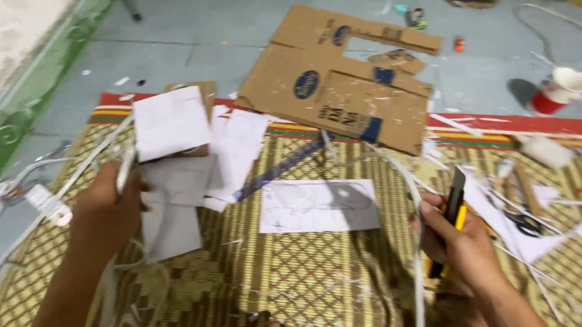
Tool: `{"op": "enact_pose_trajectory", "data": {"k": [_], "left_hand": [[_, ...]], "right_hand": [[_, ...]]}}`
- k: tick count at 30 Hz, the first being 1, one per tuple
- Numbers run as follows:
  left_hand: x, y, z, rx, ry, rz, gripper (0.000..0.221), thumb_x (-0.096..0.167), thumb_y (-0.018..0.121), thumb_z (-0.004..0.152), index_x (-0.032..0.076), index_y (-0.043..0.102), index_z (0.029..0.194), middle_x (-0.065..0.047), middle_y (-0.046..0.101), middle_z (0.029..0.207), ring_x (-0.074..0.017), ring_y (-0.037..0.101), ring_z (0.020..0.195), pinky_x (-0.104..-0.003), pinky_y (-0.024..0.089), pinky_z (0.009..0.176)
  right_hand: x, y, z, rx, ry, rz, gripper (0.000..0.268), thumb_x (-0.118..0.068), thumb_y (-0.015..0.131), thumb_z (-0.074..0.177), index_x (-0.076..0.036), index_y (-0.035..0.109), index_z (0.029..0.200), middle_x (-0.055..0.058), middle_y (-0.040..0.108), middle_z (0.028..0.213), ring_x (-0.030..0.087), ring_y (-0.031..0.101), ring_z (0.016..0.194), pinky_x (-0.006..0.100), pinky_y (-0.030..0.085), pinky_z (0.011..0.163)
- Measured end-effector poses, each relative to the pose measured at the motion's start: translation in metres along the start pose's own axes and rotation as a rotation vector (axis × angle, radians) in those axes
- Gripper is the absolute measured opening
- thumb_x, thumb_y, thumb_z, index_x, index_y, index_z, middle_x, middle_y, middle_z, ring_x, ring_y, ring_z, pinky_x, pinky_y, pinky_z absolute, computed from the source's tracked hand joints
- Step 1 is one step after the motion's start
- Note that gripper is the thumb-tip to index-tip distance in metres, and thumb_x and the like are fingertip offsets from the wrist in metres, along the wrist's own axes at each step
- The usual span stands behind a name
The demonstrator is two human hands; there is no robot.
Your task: Cutting a long white plastic strip into smaller pieces using a utility knife on a floor mat.
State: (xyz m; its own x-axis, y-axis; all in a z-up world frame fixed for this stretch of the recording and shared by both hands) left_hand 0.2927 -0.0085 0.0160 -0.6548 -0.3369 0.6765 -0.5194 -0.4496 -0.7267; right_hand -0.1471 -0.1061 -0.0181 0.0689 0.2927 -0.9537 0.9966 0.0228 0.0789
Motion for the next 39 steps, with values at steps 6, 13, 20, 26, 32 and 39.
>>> {"op": "enact_pose_trajectory", "data": {"k": [6, 13, 20, 26, 32, 39], "left_hand": [[0.097, 0.117, -0.011, -0.604, -0.098, -1.205, 0.021, 0.011, 0.052, 0.087, 0.006, 0.048, 0.107, -0.019, 0.068, 0.083, -0.0272, 0.062, 0.056, -0.034, 0.054, 0.053], [0.215, 0.168, -0.08, -0.713, 0.241, -0.783, 0.033, 0.02, 0.033, 0.092, 0.005, 0.038, 0.121, -0.014, 0.061, 0.114, -0.0217, 0.067, 0.088, -0.033, 0.061, 0.072], [0.252, 0.193, -0.119, -0.608, -0.178, -1.164, 0.02, 0.014, 0.045, 0.092, 0.007, 0.054, 0.108, -0.01, 0.065, 0.1, -0.0201, 0.063, 0.093, -0.039, 0.052, 0.082], [0.248, 0.203, -0.128, -0.525, -0.25, -1.458, 0.035, 0.006, 0.049, 0.088, -0.003, 0.052, 0.122, -0.017, 0.065, 0.1, -0.0218, 0.064, 0.081, -0.029, 0.053, 0.075], [0.244, 0.214, -0.138, -0.509, -0.308, -1.519, 0.037, 0.012, 0.049, 0.09, -0.001, 0.053, 0.124, -0.023, 0.061, 0.115, -0.0268, 0.06, 0.1, -0.036, 0.048, 0.088], [0.254, 0.213, -0.146, -0.453, -0.264, -1.522, 0.041, 0.008, 0.044, 0.089, -0.004, 0.043, 0.128, -0.017, 0.061, 0.114, -0.0219, 0.061, 0.097, -0.031, 0.052, 0.085]], "right_hand": [[-0.01, -0.003, -0.009, -0.094, -0.018, 0.103, 0.045, -0.008, 0.058, 0.079, 0.002, 0.05, 0.122, 0.017, 0.064, 0.083, 0.01, 0.035, 0.036, 0.022, 0.026, 0.032], [-0.015, -0.004, -0.018, -0.179, -0.095, 0.238, 0.047, -0.009, 0.057, 0.081, 0.003, 0.047, 0.125, 0.012, 0.064, 0.093, 0.007, 0.034, 0.038, 0.02, 0.026, 0.034], [-0.043, -0.001, -0.039, -0.005, -0.143, -0.019, 0.028, -0.01, 0.061, 0.081, -0.005, 0.065, 0.108, 0.001, 0.05, 0.054, 0.007, 0.038, 0.039, 0.02, 0.026, 0.034], [-0.041, -0.004, -0.04, 0.009, -0.234, -0.028, 0.026, -0.003, 0.066, 0.078, -0.002, 0.067, 0.103, 0.003, 0.062, 0.066, 0.007, 0.038, 0.038, 0.019, 0.026, 0.034], [-0.027, -0.008, -0.034, 0.051, -0.229, 0.037, 0.012, 0.0, 0.068, 0.078, 0.005, 0.066, 0.089, 0.007, 0.057, 0.059, 0.008, 0.039, 0.032, 0.021, 0.028, 0.029], [-0.021, -0.006, -0.034, 0.027, -0.215, 0.01, 0.005, -0.003, 0.066, 0.081, 0.0, 0.063, 0.085, 0.005, 0.058, 0.063, 0.009, 0.045, 0.046, 0.02, 0.032, 0.041]]}}
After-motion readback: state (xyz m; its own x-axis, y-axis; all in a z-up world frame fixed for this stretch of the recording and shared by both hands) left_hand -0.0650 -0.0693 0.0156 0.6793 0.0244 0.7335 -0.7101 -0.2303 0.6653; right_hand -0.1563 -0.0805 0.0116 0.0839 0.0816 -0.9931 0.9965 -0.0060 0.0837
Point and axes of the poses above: each hand's wrist, its own z-axis towards the middle knuckle, its own y-axis out of the palm, x = y × z, the point moved 2 cm from there along z, towards the middle knuckle
